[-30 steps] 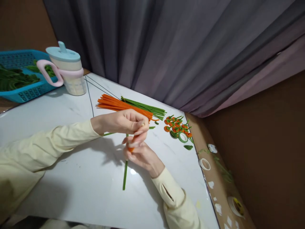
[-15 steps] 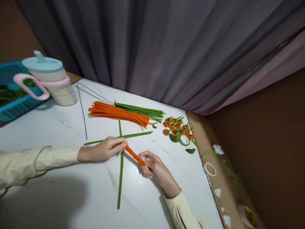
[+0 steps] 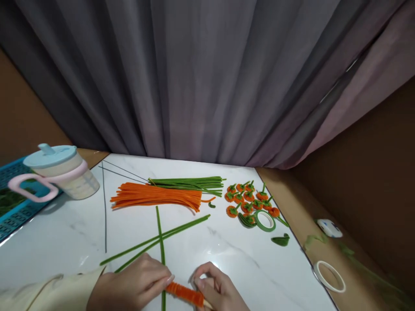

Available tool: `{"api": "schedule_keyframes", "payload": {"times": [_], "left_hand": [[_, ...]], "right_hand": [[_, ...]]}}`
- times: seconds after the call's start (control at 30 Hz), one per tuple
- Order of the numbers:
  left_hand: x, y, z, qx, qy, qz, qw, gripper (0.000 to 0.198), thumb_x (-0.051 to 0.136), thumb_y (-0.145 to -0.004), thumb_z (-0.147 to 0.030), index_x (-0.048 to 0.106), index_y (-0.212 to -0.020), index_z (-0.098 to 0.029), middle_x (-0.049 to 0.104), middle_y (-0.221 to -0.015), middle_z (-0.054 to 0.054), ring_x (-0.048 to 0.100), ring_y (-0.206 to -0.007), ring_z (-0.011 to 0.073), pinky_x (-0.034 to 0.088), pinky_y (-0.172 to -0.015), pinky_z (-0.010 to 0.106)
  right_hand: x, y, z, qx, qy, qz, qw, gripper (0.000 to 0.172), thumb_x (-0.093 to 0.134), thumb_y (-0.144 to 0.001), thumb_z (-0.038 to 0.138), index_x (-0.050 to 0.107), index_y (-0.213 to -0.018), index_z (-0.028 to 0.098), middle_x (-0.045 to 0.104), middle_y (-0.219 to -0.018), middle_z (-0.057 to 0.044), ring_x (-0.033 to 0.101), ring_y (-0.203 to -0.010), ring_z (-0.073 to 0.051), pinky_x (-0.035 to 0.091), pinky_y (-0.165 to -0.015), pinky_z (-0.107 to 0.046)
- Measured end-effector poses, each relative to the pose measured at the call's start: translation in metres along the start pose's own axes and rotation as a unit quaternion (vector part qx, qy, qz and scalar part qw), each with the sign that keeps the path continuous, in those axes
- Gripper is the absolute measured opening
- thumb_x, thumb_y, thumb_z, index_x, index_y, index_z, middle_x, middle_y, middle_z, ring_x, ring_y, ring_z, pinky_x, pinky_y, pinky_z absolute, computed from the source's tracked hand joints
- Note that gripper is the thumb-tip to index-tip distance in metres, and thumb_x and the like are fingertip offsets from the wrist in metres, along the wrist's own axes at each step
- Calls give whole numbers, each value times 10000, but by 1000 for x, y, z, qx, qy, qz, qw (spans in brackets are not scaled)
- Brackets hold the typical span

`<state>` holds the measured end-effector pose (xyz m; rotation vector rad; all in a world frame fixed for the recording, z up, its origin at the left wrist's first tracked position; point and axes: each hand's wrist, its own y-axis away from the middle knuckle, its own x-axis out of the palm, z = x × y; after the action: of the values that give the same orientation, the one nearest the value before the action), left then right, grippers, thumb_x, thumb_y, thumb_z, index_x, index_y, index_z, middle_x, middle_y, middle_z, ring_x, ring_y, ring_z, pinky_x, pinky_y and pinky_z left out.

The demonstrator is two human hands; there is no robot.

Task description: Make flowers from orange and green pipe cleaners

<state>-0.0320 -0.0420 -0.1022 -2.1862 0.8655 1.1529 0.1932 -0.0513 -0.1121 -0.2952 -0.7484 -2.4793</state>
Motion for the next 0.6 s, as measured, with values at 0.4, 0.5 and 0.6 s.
{"api": "schedule_keyframes", "payload": {"times": [0.4,0.5,0.6], "left_hand": [[1,6,3,48,-17,-32,998,391,260,-955,-437,570,-965,-198,676,-698,7,625,-567,147,467,-561,221],[1,7,5,78,-39,-20,996,389,301,-940,-467,514,-1123,-197,697,-798,21,652,-631,166,477,-577,234],[2,6,7,121,-43,14,992,376,306,-946,-446,444,-1214,-221,676,-709,-17,639,-577,156,451,-525,226]], "right_hand": [[12,1,9,-37,-12,-15,999,421,591,-780,560,471,-827,159,546,-468,46,264,-279,-14,189,-319,-153],[13,3,10,-34,-35,-25,999,430,595,-764,572,452,-807,168,546,-460,48,286,-271,-23,214,-311,-151],[12,4,6,-39,-21,-30,999,459,568,-762,610,445,-823,172,561,-499,38,327,-278,-35,225,-309,-158]]}}
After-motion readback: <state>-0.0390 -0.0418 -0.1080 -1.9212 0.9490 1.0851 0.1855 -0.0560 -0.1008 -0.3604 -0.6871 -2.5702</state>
